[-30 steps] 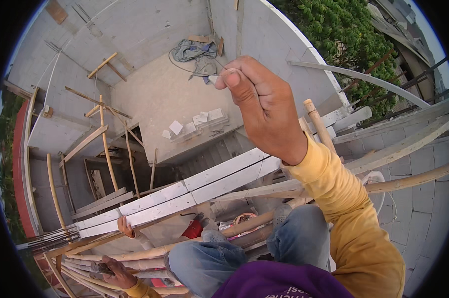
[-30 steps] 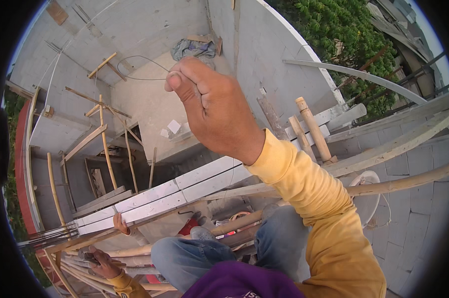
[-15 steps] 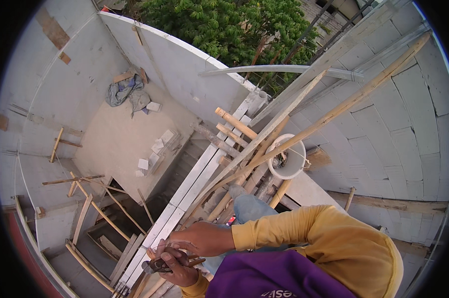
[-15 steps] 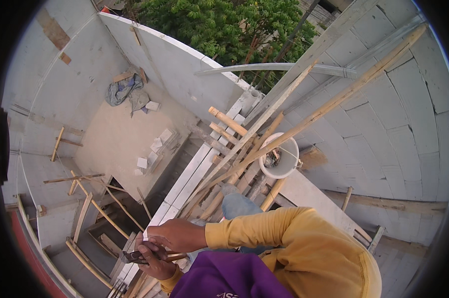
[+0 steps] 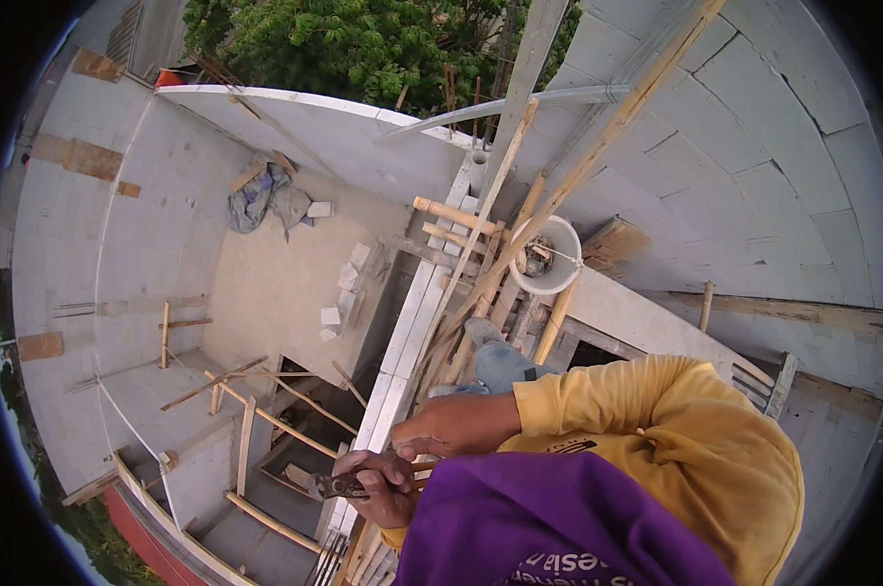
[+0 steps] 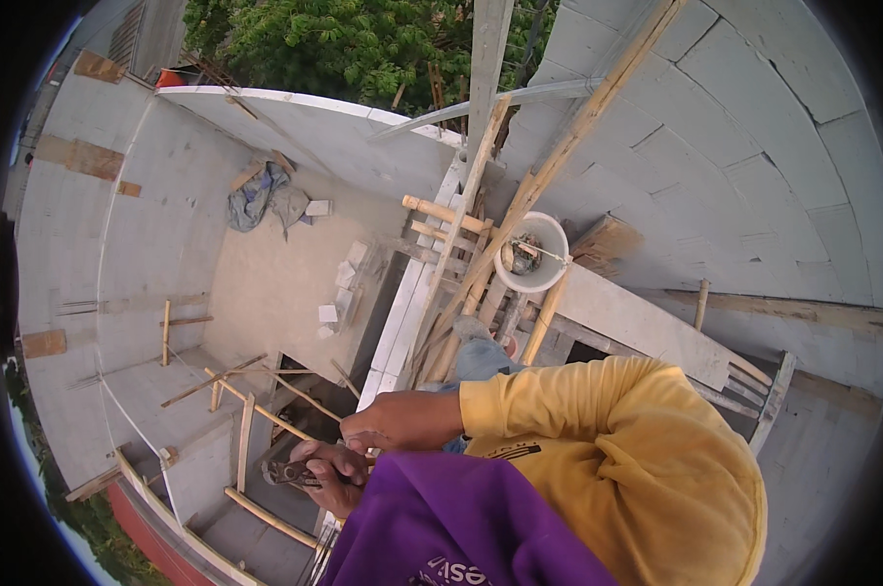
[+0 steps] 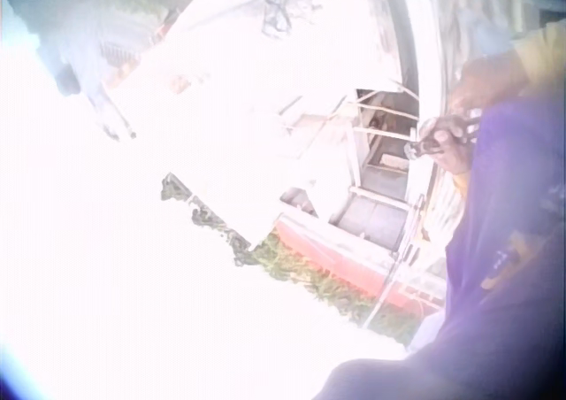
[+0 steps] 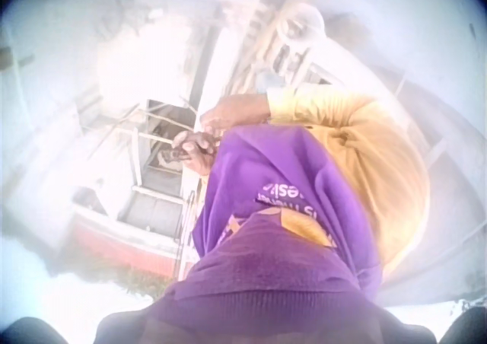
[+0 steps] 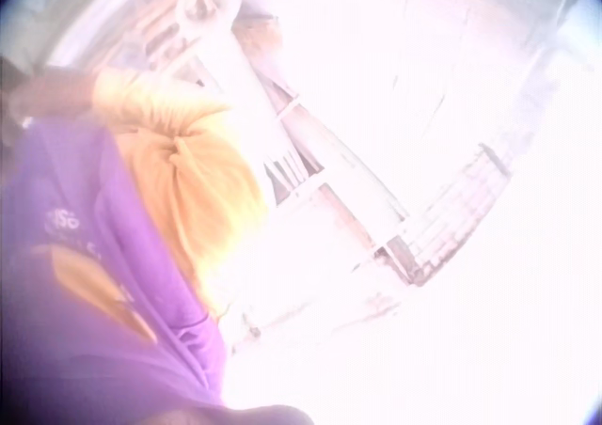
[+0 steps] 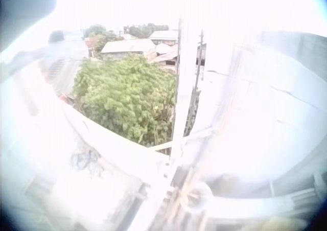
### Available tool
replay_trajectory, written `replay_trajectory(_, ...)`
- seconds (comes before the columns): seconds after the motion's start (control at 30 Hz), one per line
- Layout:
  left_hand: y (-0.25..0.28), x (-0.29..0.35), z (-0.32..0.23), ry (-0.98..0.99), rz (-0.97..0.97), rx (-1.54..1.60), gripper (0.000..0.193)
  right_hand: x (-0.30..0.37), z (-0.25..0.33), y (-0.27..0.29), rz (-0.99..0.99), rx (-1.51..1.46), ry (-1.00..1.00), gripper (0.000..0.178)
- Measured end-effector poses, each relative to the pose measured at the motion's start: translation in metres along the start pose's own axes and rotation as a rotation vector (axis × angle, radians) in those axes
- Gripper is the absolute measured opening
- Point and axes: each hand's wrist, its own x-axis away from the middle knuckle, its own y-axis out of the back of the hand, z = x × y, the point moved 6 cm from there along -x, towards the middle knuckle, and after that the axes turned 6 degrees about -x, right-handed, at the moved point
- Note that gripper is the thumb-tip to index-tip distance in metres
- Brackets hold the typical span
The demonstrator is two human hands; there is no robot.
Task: The person uses pliers to twist and secure wire around metal beams on a construction site while standing on bamboo scaffolding.
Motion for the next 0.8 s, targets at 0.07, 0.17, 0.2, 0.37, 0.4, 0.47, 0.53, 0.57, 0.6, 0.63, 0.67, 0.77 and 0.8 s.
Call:
replay_trajectory(0.07,-0.006,0.003,-0.005,0.045,0.018,0.0,0.03,0.011,0.007,-0.002,0.08,0.04,-0.004,0.023)
replay_trajectory(0.17,-0.016,0.005,-0.021,-0.019,0.073,-0.108,0.029,0.022,0.013,-0.007,0.095,0.042,0.051,0.023)
replay_trajectory(0.2,-0.019,0.006,-0.024,0.001,0.059,-0.115,0.028,0.025,0.015,-0.008,0.079,0.034,0.078,0.023)
replay_trajectory(0.37,-0.015,0.002,-0.038,0.082,-0.068,0.003,0.027,0.039,0.018,-0.002,-0.149,0.104,0.136,0.023)
replay_trajectory(0.4,-0.006,-0.002,-0.04,0.081,-0.127,0.052,0.025,0.044,0.019,0.001,-0.212,0.145,0.156,0.024)
replay_trajectory(0.47,0.001,-0.009,-0.048,0.06,-0.082,0.136,0.023,0.053,0.016,0.01,-0.354,0.163,0.166,0.024)
replay_trajectory(0.53,0.002,-0.011,-0.053,0.051,-0.081,0.172,0.02,0.065,0.016,0.017,-0.499,0.224,0.112,0.021)
replay_trajectory(0.57,0.0,-0.01,-0.054,0.043,-0.078,0.118,0.02,0.068,0.016,0.013,-0.477,0.304,0.06,0.02)
replay_trajectory(0.6,-0.003,-0.009,-0.054,0.035,-0.074,0.064,0.021,0.071,0.015,0.009,-0.458,0.384,0.007,0.018)
replay_trajectory(0.63,-0.004,-0.008,-0.054,0.027,-0.07,0.01,0.021,0.074,0.012,0.004,-0.442,0.463,-0.047,0.017)
replay_trajectory(0.67,-0.003,-0.006,-0.053,0.009,-0.011,0.02,0.02,0.075,0.008,-0.003,-0.38,0.456,-0.097,0.016)
replay_trajectory(0.77,0.007,-0.006,-0.039,-0.008,0.106,0.086,0.018,0.089,0.012,-0.009,-0.362,0.388,-0.055,0.017)
replay_trajectory(0.8,0.008,-0.006,-0.037,-0.02,0.131,0.084,0.019,0.095,0.016,-0.009,-0.386,0.351,-0.056,0.017)
